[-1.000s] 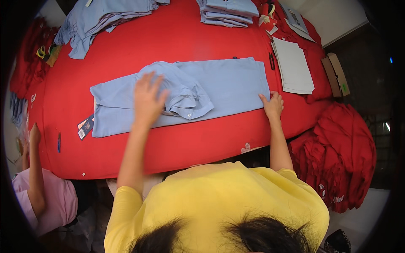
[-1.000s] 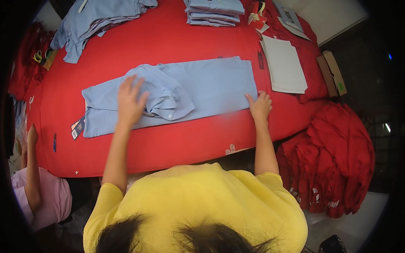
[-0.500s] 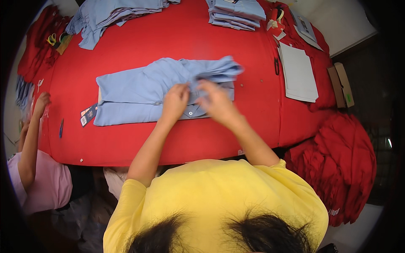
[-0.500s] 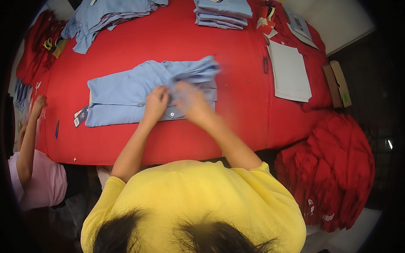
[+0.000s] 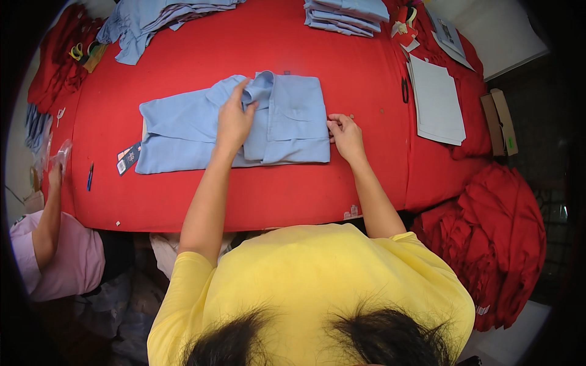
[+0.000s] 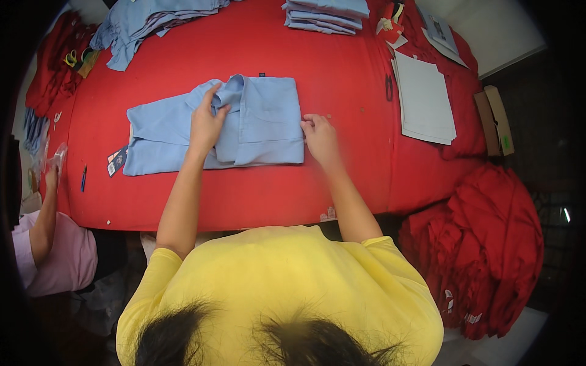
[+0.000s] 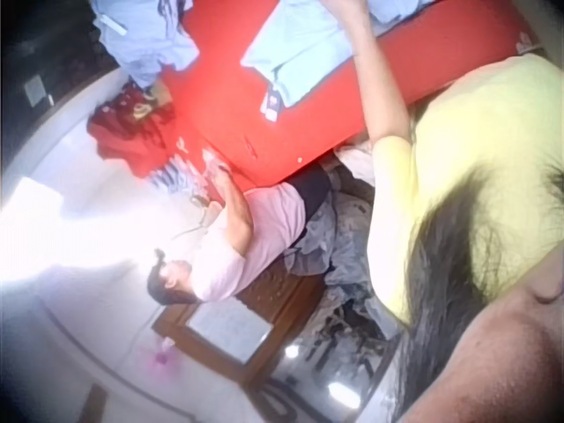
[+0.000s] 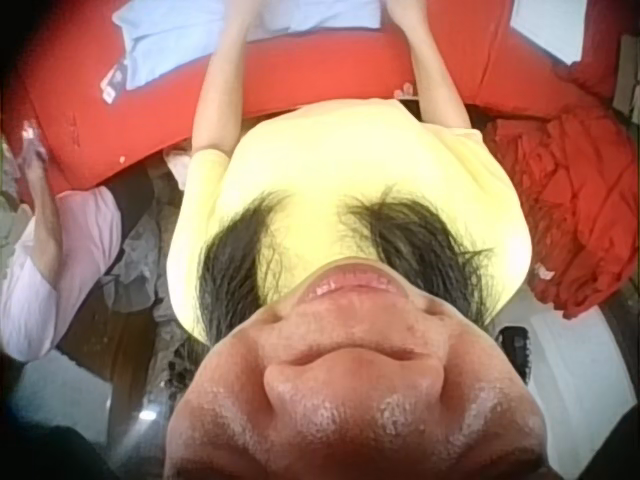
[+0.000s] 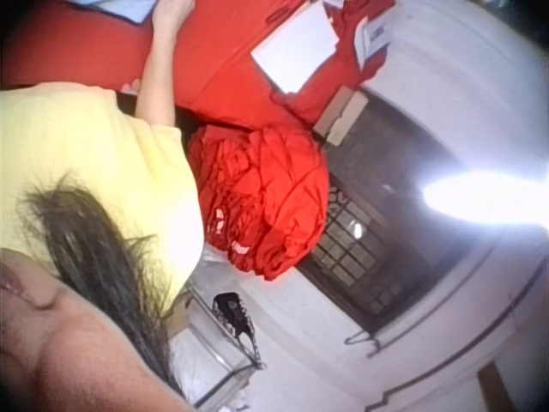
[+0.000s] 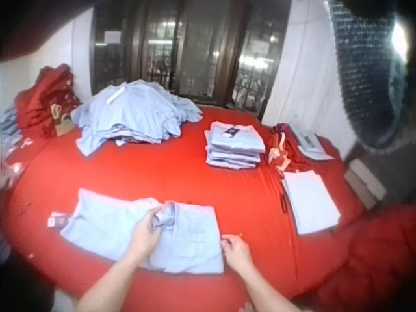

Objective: The person folds light blue shirts one by one on a red surface, using a cardboard template to ensure consistent folding size, and places each finished garment onto a stack.

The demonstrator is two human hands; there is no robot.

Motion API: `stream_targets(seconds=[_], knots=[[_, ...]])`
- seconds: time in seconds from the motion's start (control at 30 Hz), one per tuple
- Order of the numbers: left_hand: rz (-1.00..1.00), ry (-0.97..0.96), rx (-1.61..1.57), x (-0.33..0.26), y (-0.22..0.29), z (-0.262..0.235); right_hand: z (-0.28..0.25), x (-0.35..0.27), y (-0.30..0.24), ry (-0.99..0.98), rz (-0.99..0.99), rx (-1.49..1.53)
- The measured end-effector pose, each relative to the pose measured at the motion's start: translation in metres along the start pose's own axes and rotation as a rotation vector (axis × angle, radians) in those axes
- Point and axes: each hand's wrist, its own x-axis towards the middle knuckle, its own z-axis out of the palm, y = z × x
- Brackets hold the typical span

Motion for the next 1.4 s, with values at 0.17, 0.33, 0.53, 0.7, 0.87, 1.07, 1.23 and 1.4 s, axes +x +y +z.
stream_targets(seconds=[0.17, 0.33, 0.53, 0.7, 0.87, 1.07, 1.23, 1.4], knots=[[0.258, 0.043, 0.242, -0.021, 0.019, 0.011, 0.001, 0.012, -0.001, -0.228, 0.073, -0.247], [-0.128, -0.096, -0.085, -0.042, 0.043, 0.082, 0.020, -0.015, -0.031, -0.388, 0.072, 0.850], [-0.270, -0.170, -0.372, -0.008, 0.018, -0.023, 0.022, -0.008, -0.043, -0.638, -0.168, 1.260], [-0.551, -0.068, -0.221, 0.000, -0.115, -0.215, 0.040, -0.003, -0.035, -0.651, 0.180, 0.797], [-0.878, 0.044, 0.289, 0.005, -0.170, -0.230, 0.069, -0.008, -0.033, -0.813, 0.272, 0.667], [-0.530, 0.119, 0.699, -0.007, -0.181, -0.189, 0.107, -0.002, -0.062, -0.811, 0.013, 0.370], [-0.421, 0.247, 0.520, -0.019, -0.146, -0.152, 0.128, 0.001, -0.086, -0.412, -0.570, -0.187], [-0.458, 0.183, 0.280, -0.054, -0.083, -0.065, 0.111, 0.065, -0.059, -0.243, -0.530, -0.839]])
